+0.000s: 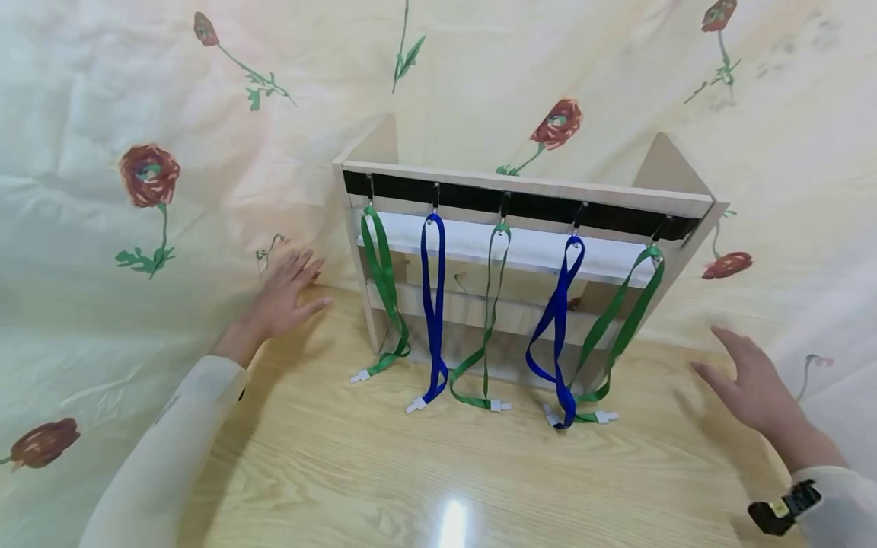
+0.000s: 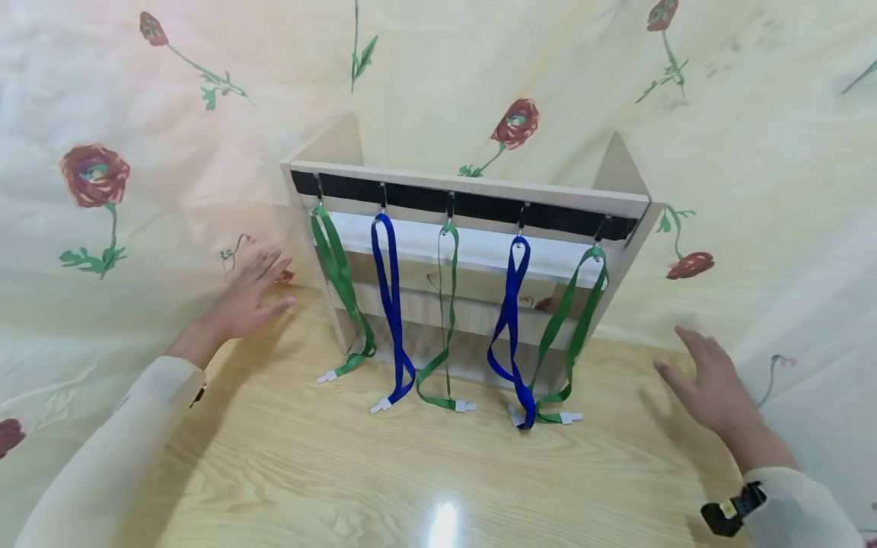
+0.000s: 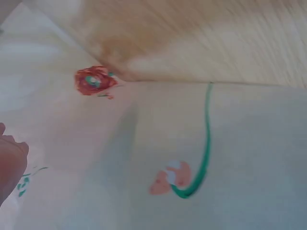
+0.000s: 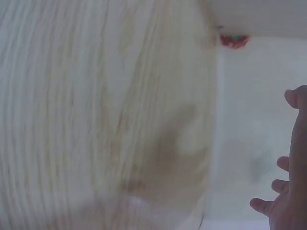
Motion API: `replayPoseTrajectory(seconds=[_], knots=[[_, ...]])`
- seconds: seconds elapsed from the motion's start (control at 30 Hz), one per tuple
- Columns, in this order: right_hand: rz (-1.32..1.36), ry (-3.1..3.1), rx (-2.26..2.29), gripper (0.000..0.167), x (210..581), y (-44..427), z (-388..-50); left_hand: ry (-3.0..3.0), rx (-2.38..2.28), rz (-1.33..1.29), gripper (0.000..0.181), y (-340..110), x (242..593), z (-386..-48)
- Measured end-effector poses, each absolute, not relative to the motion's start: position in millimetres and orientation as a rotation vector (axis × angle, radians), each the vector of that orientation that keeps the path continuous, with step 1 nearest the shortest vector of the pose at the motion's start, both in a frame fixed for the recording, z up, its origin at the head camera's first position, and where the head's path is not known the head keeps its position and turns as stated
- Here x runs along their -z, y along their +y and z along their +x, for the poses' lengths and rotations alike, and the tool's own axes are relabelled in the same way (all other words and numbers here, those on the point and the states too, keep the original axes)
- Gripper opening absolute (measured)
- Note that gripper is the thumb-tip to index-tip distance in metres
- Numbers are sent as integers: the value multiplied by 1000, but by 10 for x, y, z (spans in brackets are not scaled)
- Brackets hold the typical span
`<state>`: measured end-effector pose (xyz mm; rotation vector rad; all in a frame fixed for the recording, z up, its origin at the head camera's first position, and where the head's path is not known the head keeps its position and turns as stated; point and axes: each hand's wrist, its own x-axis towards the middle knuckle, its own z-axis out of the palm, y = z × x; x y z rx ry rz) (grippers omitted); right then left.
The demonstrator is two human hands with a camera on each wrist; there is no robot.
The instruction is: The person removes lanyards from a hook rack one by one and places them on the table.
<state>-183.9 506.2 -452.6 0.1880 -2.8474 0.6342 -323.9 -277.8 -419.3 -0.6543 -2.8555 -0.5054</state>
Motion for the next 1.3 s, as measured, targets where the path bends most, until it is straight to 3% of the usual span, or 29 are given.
replayPoseTrajectory(seconds=[0.27, 0.53, 0.8, 1.13, 1.3], knots=[[56, -2842, -659, 69, 4346, 4820, -1815, -2710, 826, -687, 78, -2636, 4039, -3160], [-25, -2616, -765, 38, 4043, 4372, -1686, -2466, 1174, -800, 71, -2384, 3789, -3109], [-12, -2346, -896, 23, 3790, 3768, -1573, -2194, 1218, -917, 93, -2044, 3421, -3014], [284, -1998, -1110, 22, 3568, 3313, -1544, -1971, 1219, -927, 105, -1676, 2992, -2886], [160, -2093, -1112, 25, 3461, 3134, -1496, -1930, 1080, -935, 102, -1530, 2892, -2898]])
